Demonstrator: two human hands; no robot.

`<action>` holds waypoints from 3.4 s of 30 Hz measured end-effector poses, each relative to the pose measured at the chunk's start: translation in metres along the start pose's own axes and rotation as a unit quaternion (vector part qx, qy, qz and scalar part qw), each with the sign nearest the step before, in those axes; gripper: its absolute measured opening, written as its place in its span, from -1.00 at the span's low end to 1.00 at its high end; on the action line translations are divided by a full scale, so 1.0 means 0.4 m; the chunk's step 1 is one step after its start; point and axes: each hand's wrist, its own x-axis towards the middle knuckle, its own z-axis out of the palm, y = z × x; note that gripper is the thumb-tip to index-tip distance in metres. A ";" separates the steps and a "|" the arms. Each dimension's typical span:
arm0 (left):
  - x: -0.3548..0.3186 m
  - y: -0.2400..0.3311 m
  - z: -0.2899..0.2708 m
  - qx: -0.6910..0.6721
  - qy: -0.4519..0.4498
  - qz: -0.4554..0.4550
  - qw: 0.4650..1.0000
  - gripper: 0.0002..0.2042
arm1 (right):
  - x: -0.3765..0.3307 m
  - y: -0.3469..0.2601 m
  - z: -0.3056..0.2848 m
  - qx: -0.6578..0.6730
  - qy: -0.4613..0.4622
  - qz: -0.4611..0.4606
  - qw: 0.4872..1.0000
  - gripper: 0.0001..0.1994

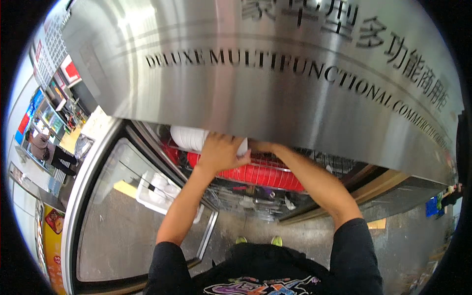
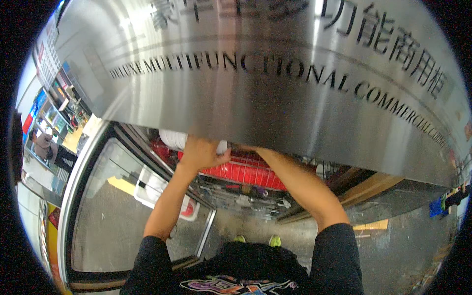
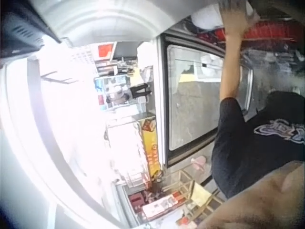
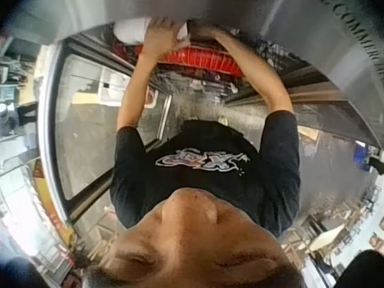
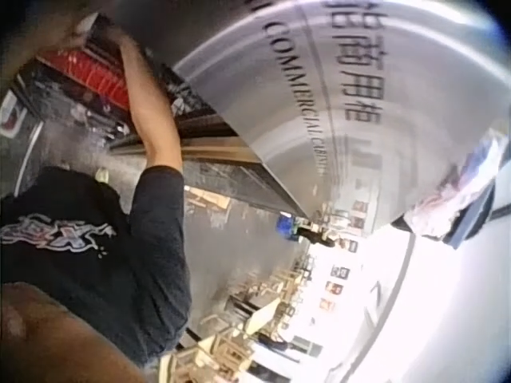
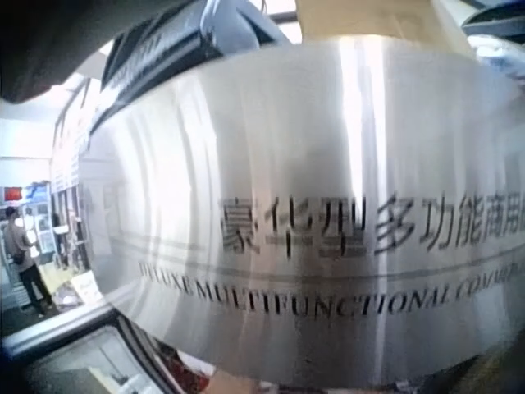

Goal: The recorder takes clean bowls from a plastic bin and stacks them inside a commercial storage cabinet.

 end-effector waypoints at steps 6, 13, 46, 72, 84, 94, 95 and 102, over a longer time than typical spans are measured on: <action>0.007 -0.010 -0.022 0.006 0.089 0.052 0.995 -0.43 | 0.061 0.011 -0.008 0.013 -0.031 -0.024 0.999 -0.51; 0.004 0.006 -0.041 -0.013 0.093 0.067 0.993 -0.29 | 0.024 0.006 -0.063 0.220 -0.065 0.032 0.973 -0.44; -0.076 0.025 -0.048 -0.038 0.128 0.026 0.991 -0.21 | -0.030 -0.014 -0.079 0.373 -0.109 0.069 0.919 -0.68; -0.068 0.052 -0.057 -0.057 0.128 0.015 0.990 -0.25 | -0.040 -0.035 -0.123 0.295 -0.090 0.057 0.950 -0.44; -0.100 0.106 -0.074 -0.085 0.152 -0.032 0.984 -0.30 | -0.208 -0.125 -0.184 0.005 0.231 0.052 0.971 -0.59; -0.339 0.338 0.100 -0.331 0.240 -0.135 0.902 -0.71 | -0.737 -0.352 0.070 0.259 0.237 0.198 0.915 -0.88; -0.366 0.371 0.133 -0.362 0.217 -0.147 0.895 -0.73 | -0.796 -0.358 0.124 0.282 0.190 0.248 0.907 -0.87; -0.492 0.503 0.193 -0.445 0.138 -0.167 0.869 -0.79 | -0.977 -0.464 0.214 0.340 0.067 0.334 0.877 -0.83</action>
